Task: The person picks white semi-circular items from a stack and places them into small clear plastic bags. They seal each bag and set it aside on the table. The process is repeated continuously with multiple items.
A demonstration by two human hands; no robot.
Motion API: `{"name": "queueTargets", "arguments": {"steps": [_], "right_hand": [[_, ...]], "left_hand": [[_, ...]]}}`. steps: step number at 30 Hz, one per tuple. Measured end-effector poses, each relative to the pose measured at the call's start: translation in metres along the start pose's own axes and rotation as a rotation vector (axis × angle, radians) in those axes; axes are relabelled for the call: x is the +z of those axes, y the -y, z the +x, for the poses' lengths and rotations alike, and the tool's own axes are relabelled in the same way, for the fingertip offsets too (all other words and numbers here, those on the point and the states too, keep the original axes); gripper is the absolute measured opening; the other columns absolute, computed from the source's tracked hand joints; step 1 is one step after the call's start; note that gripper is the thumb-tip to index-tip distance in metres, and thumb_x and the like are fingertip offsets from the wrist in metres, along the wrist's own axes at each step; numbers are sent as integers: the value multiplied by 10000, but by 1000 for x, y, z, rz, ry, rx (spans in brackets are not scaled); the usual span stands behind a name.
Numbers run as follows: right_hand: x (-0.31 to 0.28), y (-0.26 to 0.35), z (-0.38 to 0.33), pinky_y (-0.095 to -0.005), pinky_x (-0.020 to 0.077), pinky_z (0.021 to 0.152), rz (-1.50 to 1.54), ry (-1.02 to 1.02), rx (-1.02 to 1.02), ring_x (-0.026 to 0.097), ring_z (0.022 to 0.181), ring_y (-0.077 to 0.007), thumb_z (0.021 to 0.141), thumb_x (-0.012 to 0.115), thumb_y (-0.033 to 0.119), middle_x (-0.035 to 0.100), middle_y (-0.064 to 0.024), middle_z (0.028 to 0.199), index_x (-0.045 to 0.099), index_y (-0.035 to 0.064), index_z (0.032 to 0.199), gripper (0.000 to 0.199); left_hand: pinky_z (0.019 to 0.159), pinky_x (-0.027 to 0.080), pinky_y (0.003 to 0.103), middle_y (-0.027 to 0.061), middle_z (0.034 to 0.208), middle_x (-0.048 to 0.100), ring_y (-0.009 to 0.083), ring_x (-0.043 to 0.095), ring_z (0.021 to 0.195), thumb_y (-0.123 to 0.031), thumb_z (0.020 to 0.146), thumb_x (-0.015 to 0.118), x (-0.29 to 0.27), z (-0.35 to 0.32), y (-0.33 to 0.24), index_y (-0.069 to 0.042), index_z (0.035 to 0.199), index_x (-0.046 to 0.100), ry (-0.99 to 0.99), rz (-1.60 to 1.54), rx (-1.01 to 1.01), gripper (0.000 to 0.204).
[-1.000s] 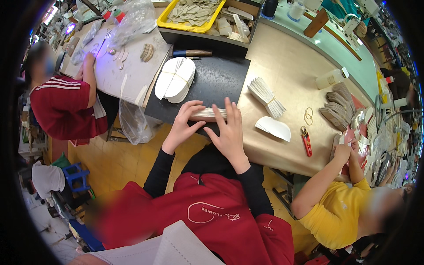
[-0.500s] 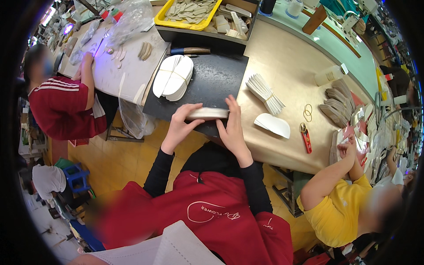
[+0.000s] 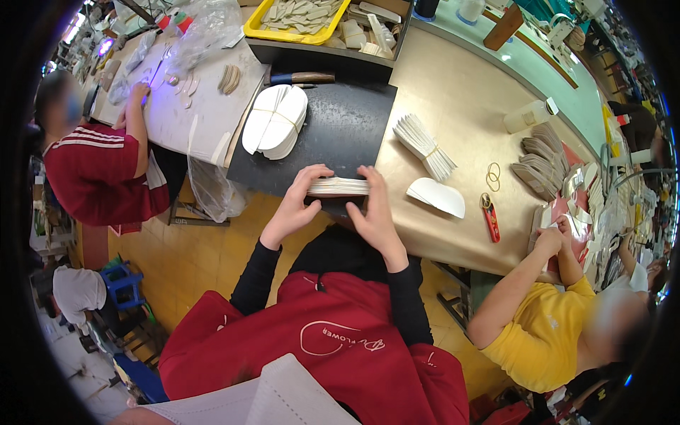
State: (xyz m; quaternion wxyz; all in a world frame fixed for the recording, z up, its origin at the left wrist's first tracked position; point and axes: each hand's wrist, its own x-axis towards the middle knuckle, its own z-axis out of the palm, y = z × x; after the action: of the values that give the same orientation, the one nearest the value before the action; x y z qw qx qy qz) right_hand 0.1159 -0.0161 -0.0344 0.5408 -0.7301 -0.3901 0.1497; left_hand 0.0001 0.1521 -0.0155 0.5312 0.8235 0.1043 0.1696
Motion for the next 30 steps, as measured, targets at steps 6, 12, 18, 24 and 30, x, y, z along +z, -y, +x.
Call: {"name": "queueTargets", "arguments": {"steps": [6,12,18,24,30], "right_hand": [[-3,1,2,-490,228,1189,-45,-5,66,455,1288,-397,844,624,6,495,-208,1327,454,3,1375,557],[1,-1,1,-391,385,1062,-4,-30,-86,496,1215,-345,877,557,-46,489,-197,1295,432,-6,1369,509],[9,-1,1,-452,375,1074,-162,50,-111,453,1245,-416,862,544,-87,455,-241,1323,403,9,1410,574],[6,1,4,-450,383,1057,-143,51,-92,468,1219,-407,875,513,-94,473,-230,1294,444,12,1382,523],[14,-2,2,-447,394,1040,-110,-1,-103,479,1197,-399,874,527,-82,493,-218,1255,483,10,1325,463]], "left_hand": [[1038,431,395,147,1185,617,328,571,1202,68,774,542,2,-2,-2,-13,1242,583,-16,-63,-62,477],[1021,443,391,144,1188,624,330,576,1193,23,848,619,2,-4,-3,-21,1315,561,-139,76,45,473],[1051,414,432,144,1266,569,350,526,1231,15,864,611,15,-4,-6,-42,1362,529,-143,280,98,507],[1090,370,441,168,1344,497,364,445,1296,-37,858,659,0,-3,5,-40,1394,497,50,175,47,560],[1079,378,446,160,1335,508,366,467,1265,18,877,588,8,-6,2,-55,1405,494,-42,204,108,542]]}}
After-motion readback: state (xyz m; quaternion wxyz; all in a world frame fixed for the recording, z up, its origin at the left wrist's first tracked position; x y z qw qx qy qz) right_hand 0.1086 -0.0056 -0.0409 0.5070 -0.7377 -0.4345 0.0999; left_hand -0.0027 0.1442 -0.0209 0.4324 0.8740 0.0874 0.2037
